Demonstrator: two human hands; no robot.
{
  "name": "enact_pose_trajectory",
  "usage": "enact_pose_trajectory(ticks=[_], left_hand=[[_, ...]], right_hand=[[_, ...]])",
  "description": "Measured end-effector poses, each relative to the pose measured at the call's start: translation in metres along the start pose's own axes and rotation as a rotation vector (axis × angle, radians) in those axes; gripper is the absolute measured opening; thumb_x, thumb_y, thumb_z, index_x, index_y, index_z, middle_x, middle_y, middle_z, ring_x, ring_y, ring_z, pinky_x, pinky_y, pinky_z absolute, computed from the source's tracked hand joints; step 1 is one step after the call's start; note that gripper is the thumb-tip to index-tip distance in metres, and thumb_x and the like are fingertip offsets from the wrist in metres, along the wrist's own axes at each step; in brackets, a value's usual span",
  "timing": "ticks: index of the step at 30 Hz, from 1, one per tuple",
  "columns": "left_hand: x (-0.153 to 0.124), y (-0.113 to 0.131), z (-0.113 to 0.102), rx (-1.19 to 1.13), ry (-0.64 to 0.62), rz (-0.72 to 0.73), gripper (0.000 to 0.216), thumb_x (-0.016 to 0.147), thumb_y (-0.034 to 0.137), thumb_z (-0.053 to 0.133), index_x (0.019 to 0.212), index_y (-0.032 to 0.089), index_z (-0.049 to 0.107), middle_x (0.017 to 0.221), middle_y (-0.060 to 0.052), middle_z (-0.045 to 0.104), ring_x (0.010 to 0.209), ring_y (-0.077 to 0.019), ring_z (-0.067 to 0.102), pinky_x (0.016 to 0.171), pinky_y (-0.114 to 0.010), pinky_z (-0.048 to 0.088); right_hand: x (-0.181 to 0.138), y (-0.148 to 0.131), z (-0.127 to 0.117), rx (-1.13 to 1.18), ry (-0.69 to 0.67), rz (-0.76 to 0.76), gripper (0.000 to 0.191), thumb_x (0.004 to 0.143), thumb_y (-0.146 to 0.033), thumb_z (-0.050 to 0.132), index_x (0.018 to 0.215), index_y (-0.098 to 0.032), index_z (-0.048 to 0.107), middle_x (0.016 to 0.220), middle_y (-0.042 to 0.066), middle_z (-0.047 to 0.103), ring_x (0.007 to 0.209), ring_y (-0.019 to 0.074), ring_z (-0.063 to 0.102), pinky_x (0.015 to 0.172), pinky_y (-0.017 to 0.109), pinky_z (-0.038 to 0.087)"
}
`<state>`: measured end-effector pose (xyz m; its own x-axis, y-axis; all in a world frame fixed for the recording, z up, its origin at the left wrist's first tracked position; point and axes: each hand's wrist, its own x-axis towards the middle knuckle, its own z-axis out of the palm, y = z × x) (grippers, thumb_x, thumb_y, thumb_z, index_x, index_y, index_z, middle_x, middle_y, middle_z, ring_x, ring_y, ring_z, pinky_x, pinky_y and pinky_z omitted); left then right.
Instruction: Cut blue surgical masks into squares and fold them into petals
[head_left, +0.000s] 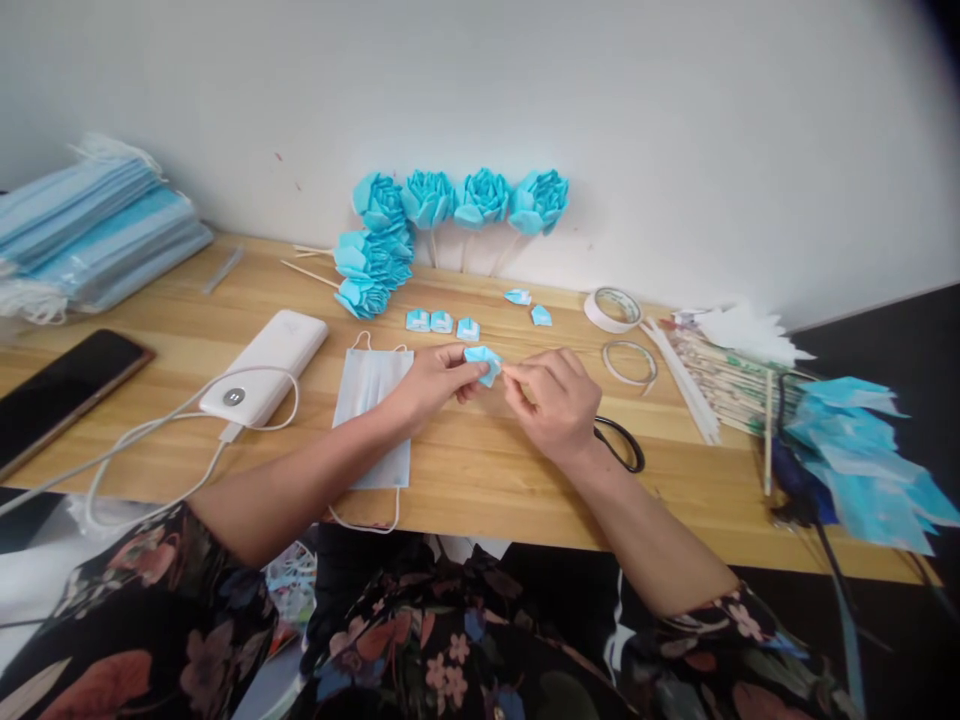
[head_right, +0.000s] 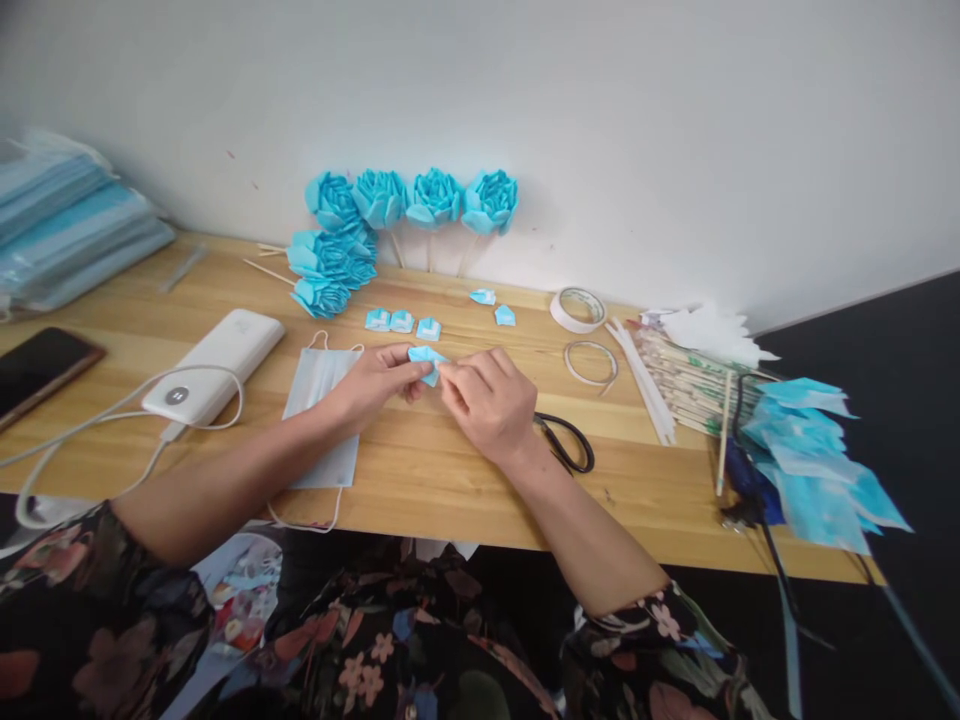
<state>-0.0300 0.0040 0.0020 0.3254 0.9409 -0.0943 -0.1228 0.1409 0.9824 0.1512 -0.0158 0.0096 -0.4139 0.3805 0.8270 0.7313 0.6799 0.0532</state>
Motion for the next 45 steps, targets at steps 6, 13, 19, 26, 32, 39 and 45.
enact_pose_trajectory(ticks=[6,13,19,26,32,39,45], left_hand=[[0.0005,-0.0010,-0.0003,0.012,-0.012,-0.010,0.022,0.075,0.033,0.072,0.069,0.016,0.059,0.060,0.003,0.057,0.054,-0.0077,0.050,0.055,-0.023,0.042],[0.0013,-0.0041,-0.0009,0.028,-0.003,-0.019,0.021,0.078,0.031,0.069,0.068,0.016,0.059,0.058,0.002,0.057,0.053,-0.0081,0.050,0.055,-0.023,0.042],[0.0015,-0.0042,-0.0012,0.024,-0.010,-0.002,0.021,0.079,0.031,0.070,0.069,0.016,0.059,0.059,0.003,0.057,0.054,-0.0080,0.050,0.056,-0.023,0.042],[0.0012,-0.0056,-0.0020,0.008,-0.034,0.029,0.021,0.080,0.033,0.071,0.072,0.015,0.062,0.064,0.001,0.060,0.057,-0.0082,0.052,0.058,-0.023,0.043],[0.0019,-0.0058,-0.0015,-0.030,-0.051,0.007,0.018,0.080,0.032,0.069,0.074,0.015,0.065,0.065,0.000,0.063,0.058,-0.0090,0.053,0.061,-0.024,0.045],[0.0041,-0.0090,-0.0035,-0.078,-0.042,-0.042,0.023,0.085,0.033,0.064,0.072,0.014,0.067,0.063,-0.003,0.063,0.058,-0.0109,0.055,0.060,-0.025,0.044],[0.0055,-0.0094,-0.0054,-0.068,0.017,-0.045,0.023,0.086,0.033,0.063,0.072,0.014,0.065,0.068,-0.004,0.066,0.059,-0.0109,0.057,0.061,-0.025,0.045]], right_hand=[[-0.0036,0.0027,0.0026,0.006,-0.109,0.090,0.015,0.093,-0.014,0.058,0.088,-0.026,0.066,0.074,0.002,0.068,0.071,0.0187,0.057,0.065,0.035,0.045],[-0.0035,0.0004,0.0048,0.038,-0.147,0.106,0.018,0.094,-0.015,0.058,0.081,-0.025,0.065,0.074,0.002,0.068,0.069,0.0179,0.055,0.064,0.035,0.043],[-0.0031,0.0005,0.0053,-0.009,-0.138,0.067,0.020,0.094,-0.014,0.057,0.078,-0.025,0.064,0.072,0.002,0.068,0.069,0.0178,0.055,0.063,0.033,0.042],[-0.0048,0.0012,0.0073,0.042,-0.147,0.093,0.016,0.092,-0.013,0.058,0.086,-0.024,0.067,0.075,0.002,0.070,0.071,0.0185,0.058,0.065,0.033,0.045],[-0.0055,0.0014,0.0083,0.055,-0.164,0.118,0.018,0.094,-0.015,0.058,0.081,-0.023,0.068,0.074,0.003,0.069,0.072,0.0186,0.056,0.064,0.033,0.042],[-0.0028,0.0014,0.0041,0.026,-0.228,0.092,0.020,0.094,-0.016,0.057,0.086,-0.023,0.074,0.080,0.003,0.073,0.075,0.0183,0.058,0.066,0.032,0.046],[-0.0023,-0.0001,0.0012,0.105,-0.303,0.128,0.025,0.091,-0.019,0.057,0.107,-0.022,0.076,0.086,0.005,0.075,0.079,0.0214,0.061,0.070,0.035,0.050]])
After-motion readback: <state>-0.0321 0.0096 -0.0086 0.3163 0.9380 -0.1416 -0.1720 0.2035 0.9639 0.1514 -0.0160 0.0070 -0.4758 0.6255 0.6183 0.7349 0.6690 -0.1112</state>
